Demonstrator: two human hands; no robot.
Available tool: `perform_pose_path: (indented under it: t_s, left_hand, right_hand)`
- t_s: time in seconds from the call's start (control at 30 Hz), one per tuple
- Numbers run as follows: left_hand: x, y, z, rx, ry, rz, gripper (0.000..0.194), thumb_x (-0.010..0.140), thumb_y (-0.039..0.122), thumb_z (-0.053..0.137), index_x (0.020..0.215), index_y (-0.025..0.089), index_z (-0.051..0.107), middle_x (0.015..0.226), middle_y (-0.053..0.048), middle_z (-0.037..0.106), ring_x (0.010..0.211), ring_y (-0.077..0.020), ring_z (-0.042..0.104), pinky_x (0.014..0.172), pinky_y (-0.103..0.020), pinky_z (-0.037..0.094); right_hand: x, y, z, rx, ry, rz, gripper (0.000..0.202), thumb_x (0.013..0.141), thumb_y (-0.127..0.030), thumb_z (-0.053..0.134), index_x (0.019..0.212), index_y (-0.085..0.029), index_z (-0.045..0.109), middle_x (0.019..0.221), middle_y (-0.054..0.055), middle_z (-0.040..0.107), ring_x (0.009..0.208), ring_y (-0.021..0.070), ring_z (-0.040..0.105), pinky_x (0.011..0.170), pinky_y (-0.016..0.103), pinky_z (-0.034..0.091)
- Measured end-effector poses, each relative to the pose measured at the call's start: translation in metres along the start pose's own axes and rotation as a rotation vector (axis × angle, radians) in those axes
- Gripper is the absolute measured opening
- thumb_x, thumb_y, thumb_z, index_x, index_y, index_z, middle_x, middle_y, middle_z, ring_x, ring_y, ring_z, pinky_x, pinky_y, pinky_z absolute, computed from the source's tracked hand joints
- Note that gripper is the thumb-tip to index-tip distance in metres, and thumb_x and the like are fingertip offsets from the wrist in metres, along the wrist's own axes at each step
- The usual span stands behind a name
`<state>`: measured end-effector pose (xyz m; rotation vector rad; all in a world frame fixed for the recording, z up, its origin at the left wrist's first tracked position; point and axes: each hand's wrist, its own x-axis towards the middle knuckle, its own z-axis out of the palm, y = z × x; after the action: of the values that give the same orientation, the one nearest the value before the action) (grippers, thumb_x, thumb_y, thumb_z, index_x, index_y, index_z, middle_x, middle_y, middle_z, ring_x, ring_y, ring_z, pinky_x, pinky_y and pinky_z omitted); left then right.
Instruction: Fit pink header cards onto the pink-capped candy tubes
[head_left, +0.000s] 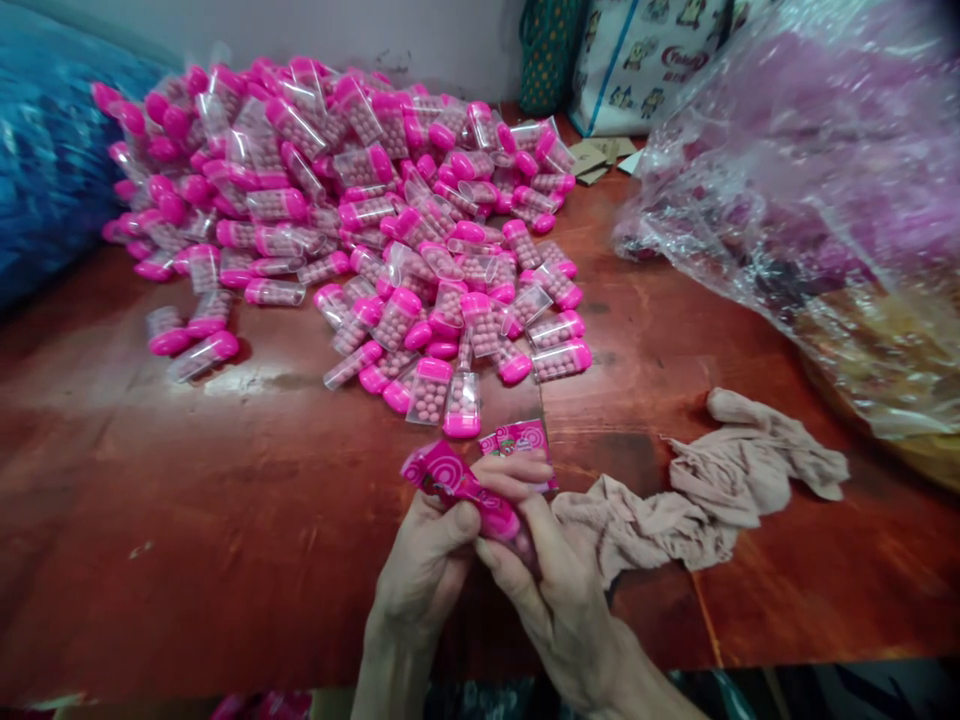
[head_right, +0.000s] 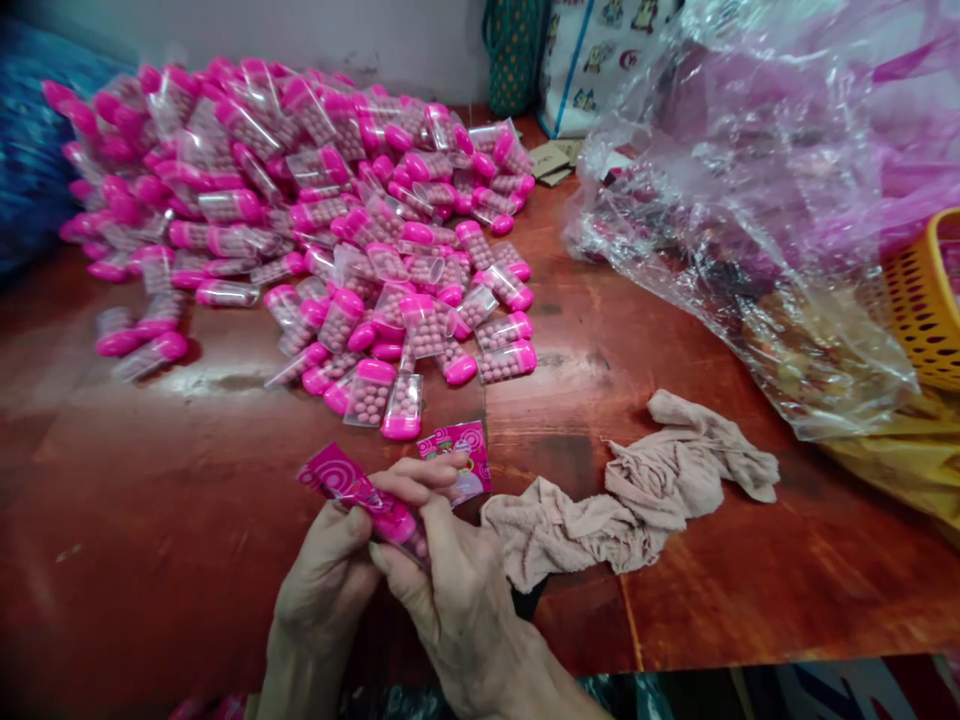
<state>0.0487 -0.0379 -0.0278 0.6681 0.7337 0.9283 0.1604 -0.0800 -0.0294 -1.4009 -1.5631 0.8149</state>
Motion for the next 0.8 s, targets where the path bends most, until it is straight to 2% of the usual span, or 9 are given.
perform_pose_path:
  t_s: [0.07,0.17,0.3,0.37,0.47,0.53,0.63,0.73,0.8]
  left_hand:
    - [-0.001,-0.003,0.001,-0.059,0.015,-0.069,0.026,0.077,0.035,0.06,0.093,0.017,0.071,0.103,-0.013,0.067,0.106,-0.0323,0.055,0.087,-0.044,0.045]
    - [-0.001,-0.004,0.003,-0.09,0.091,-0.081,0.035,0.074,0.035,0.064,0.106,0.02,0.066,0.107,-0.012,0.066,0.098,-0.0291,0.06,0.085,-0.041,0.047]
    - [0.002,0.008,-0.004,-0.043,0.22,0.114,0.056,0.066,0.051,0.068,0.113,0.021,0.061,0.109,-0.012,0.066,0.1,-0.0269,0.06,0.086,-0.037,0.047]
    - [0.001,0.021,-0.013,0.035,0.294,0.226,0.045,0.072,0.05,0.061,0.106,0.02,0.064,0.104,-0.01,0.068,0.099,-0.0244,0.06,0.084,-0.035,0.049]
    - [-0.003,0.044,-0.026,0.283,0.322,0.255,0.021,0.078,0.027,0.061,0.095,0.018,0.069,0.095,-0.008,0.07,0.089,-0.02,0.063,0.075,-0.027,0.051]
    - [-0.006,0.059,-0.031,0.468,0.269,0.189,0.018,0.075,0.018,0.063,0.091,0.018,0.07,0.091,-0.008,0.071,0.081,-0.0182,0.065,0.068,-0.023,0.05]
    - [-0.007,0.075,-0.031,0.716,0.102,0.131,0.017,0.072,0.014,0.066,0.086,0.02,0.072,0.085,-0.007,0.071,0.077,-0.0195,0.065,0.068,-0.024,0.05]
    - [-0.006,0.083,-0.026,0.847,-0.093,0.113,0.014,0.072,0.017,0.066,0.082,0.02,0.075,0.083,-0.01,0.07,0.077,-0.0244,0.065,0.068,-0.03,0.051]
    - [-0.004,0.083,-0.023,0.868,-0.164,0.109,0.013,0.074,0.022,0.064,0.079,0.021,0.076,0.081,-0.012,0.07,0.072,-0.0258,0.065,0.064,-0.033,0.05]
  right_hand:
    - [-0.001,-0.001,-0.001,0.057,-0.008,0.018,0.029,0.089,-0.024,0.048,0.118,-0.018,0.048,0.076,0.001,0.067,0.063,0.0136,0.063,0.057,0.02,0.05]
    - [-0.001,-0.002,-0.001,0.083,0.006,0.008,0.039,0.089,-0.019,0.048,0.128,-0.018,0.043,0.098,0.005,0.068,0.079,0.015,0.066,0.07,0.022,0.052]
    - [0.001,0.0,-0.005,0.037,0.031,-0.085,0.041,0.088,-0.014,0.049,0.129,-0.016,0.043,0.106,0.007,0.067,0.083,0.0158,0.066,0.073,0.023,0.052]
    - [0.001,0.001,-0.008,-0.005,0.027,-0.142,0.04,0.088,-0.015,0.049,0.128,-0.015,0.044,0.099,0.006,0.069,0.076,0.0157,0.066,0.069,0.023,0.052]
    - [-0.001,0.002,-0.013,-0.045,-0.056,-0.155,0.036,0.09,-0.018,0.047,0.125,-0.013,0.047,0.085,0.006,0.069,0.067,0.0162,0.064,0.06,0.025,0.051]
    - [-0.001,0.0,-0.014,-0.045,-0.132,-0.132,0.033,0.091,-0.021,0.045,0.122,-0.011,0.051,0.083,0.007,0.069,0.066,0.0168,0.064,0.06,0.026,0.051]
    - [-0.002,-0.003,-0.016,-0.028,-0.219,-0.104,0.033,0.093,-0.025,0.041,0.12,-0.012,0.053,0.089,0.009,0.07,0.071,0.0181,0.066,0.066,0.027,0.052]
    - [-0.001,-0.005,-0.019,-0.012,-0.238,-0.082,0.034,0.093,-0.027,0.04,0.122,-0.016,0.053,0.09,0.008,0.07,0.075,0.0183,0.066,0.069,0.027,0.053]
    - [0.0,-0.006,-0.02,0.006,-0.245,-0.074,0.034,0.092,-0.028,0.042,0.123,-0.019,0.053,0.089,0.006,0.07,0.074,0.0177,0.066,0.069,0.026,0.052]
